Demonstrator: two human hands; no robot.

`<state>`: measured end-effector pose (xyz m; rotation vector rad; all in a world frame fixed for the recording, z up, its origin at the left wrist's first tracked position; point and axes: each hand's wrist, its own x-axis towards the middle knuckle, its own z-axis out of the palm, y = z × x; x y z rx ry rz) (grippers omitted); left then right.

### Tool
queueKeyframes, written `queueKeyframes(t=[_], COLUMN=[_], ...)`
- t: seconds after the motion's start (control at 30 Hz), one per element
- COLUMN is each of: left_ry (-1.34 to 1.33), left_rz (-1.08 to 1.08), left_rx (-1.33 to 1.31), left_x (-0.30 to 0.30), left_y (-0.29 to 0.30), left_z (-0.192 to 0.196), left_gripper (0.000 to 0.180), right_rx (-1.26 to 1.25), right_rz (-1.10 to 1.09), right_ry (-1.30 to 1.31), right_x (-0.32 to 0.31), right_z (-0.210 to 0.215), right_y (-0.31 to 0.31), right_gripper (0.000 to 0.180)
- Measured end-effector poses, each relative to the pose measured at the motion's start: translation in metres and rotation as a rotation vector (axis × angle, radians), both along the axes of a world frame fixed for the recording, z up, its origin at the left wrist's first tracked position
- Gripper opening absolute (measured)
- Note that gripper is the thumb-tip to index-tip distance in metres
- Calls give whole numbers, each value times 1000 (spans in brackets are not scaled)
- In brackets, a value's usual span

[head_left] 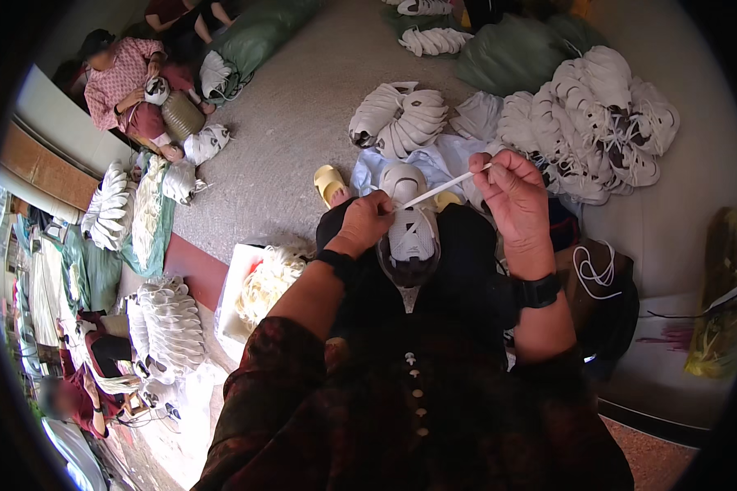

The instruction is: Lacing and assembling components for white sneakers in a manufacturing environment.

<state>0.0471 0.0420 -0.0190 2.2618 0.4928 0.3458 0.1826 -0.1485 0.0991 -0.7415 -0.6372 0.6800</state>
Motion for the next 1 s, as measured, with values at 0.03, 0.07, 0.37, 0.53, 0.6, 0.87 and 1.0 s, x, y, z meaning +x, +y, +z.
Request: queueKeyframes(t=[0.03,0.07,0.37,0.53,0.6,0.87,1.0], left_ry=[72,79,-42,145,142,-203,-288], left_rz=[-4,-24,-201,-489,-630,-237,-100], left_rx=[-166,-158,756,744,609,137,-351], left_x=[1,1,-5,-32,-42,-34,-32], left_y=[-3,-10,-42,-52,-57,-45,-47], left_z=[5,9,11,54,77,112,98], left_gripper=[15,15,8,11,11,5,5], right_rx=[-9,-17,-99,-278,-304,-493,-498], right_rz=[21,42,28,12,6,102,147], right_ry=[8,17,77,71,62,-171,-200], right_x=[3,2,-1,-6,-13,-48,-55], right_z=[0,-1,-29,-51,-62,-52,-45], right_y=[-3,-5,-2,-13,-9,17,21], right_gripper=[7,7,9,9,9,12,13])
